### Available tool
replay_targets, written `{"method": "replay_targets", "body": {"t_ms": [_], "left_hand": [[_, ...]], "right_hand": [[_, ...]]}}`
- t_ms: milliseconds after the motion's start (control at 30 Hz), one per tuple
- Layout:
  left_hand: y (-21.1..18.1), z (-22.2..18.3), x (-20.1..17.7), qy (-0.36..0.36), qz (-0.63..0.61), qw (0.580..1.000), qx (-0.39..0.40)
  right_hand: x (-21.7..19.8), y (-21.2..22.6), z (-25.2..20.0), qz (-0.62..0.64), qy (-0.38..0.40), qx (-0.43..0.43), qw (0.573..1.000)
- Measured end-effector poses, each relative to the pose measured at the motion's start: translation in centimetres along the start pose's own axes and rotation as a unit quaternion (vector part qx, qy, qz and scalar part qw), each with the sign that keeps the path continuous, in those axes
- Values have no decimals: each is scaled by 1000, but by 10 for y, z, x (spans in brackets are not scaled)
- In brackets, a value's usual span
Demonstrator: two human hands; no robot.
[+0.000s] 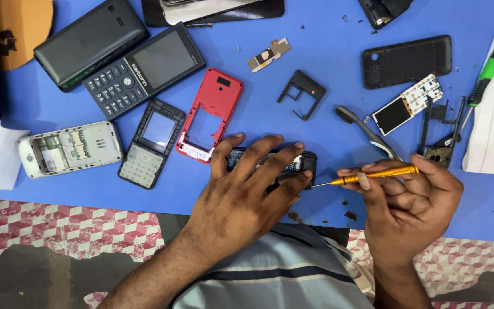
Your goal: The person disassembles a mobile phone using a screwdriver, removes the back cover, and manipulates internal components. They handle several phone parts and tools on a cluttered workbench.
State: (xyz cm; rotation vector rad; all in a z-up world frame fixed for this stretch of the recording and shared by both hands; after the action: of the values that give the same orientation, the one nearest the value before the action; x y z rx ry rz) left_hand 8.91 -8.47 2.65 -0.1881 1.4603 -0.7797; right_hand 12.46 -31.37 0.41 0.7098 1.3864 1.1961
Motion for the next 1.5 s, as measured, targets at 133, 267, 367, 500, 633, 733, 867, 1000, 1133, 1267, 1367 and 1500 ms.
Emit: {"method": "replay_targets", "body": {"t_ms": [133, 267, 367, 500, 633, 733, 867, 1000, 1133, 1267, 1367, 1500], "left_hand": [[0, 0, 0, 5, 4, 1000, 0], [-1, 0, 0, 4, 10, 1000, 0], [-1, 1, 0, 4, 12, 1000, -1], [-1, 1, 0, 7, 12, 1000, -1], [0, 1, 1, 8, 13, 1000, -2], [0, 0, 1, 6, 11, 1000, -1], [-1, 0, -1, 3, 6, 1000, 2], [-1, 0, -2, -1, 5, 1000, 5], [0, -2, -1, -3, 5, 1000, 7], [-1, -1, -2, -8, 9, 1000, 11], [-2, -1, -3, -11, 8, 1000, 12], [-1, -2, -2, -6, 7, 1000, 11]], "right_hand": [[0, 0, 0, 7, 3, -1, 1000], [0, 1, 0, 14, 4, 0, 1000], [0, 1, 1, 15, 2, 0, 1000], [1, 2, 1, 14, 1, -6, 1000], [0, 1, 1, 0, 5, -14, 1000], [-1, 2, -1, -9, 5, -22, 1000], [0, 2, -2, 12, -8, -26, 1000], [0, 1, -5, -13, -19, -34, 999], [0, 1, -10, 3, -17, -49, 999], [0, 2, -10, 24, -28, -49, 998], [1, 5, -11, 16, -27, -58, 998], [1, 6, -11, 3, -18, -64, 998]]}}
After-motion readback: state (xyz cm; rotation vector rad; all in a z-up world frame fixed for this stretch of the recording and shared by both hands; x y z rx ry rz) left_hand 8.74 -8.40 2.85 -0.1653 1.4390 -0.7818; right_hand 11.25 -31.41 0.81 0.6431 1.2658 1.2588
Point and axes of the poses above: each hand's wrist, its own z-axis towards the middle knuckle, its own x-axis out of the palm, y = z × x, the point moved 5 cm from there along z, towards the middle knuckle, and after that the axes turned 9 degrees about y, right-handed, at the moved point
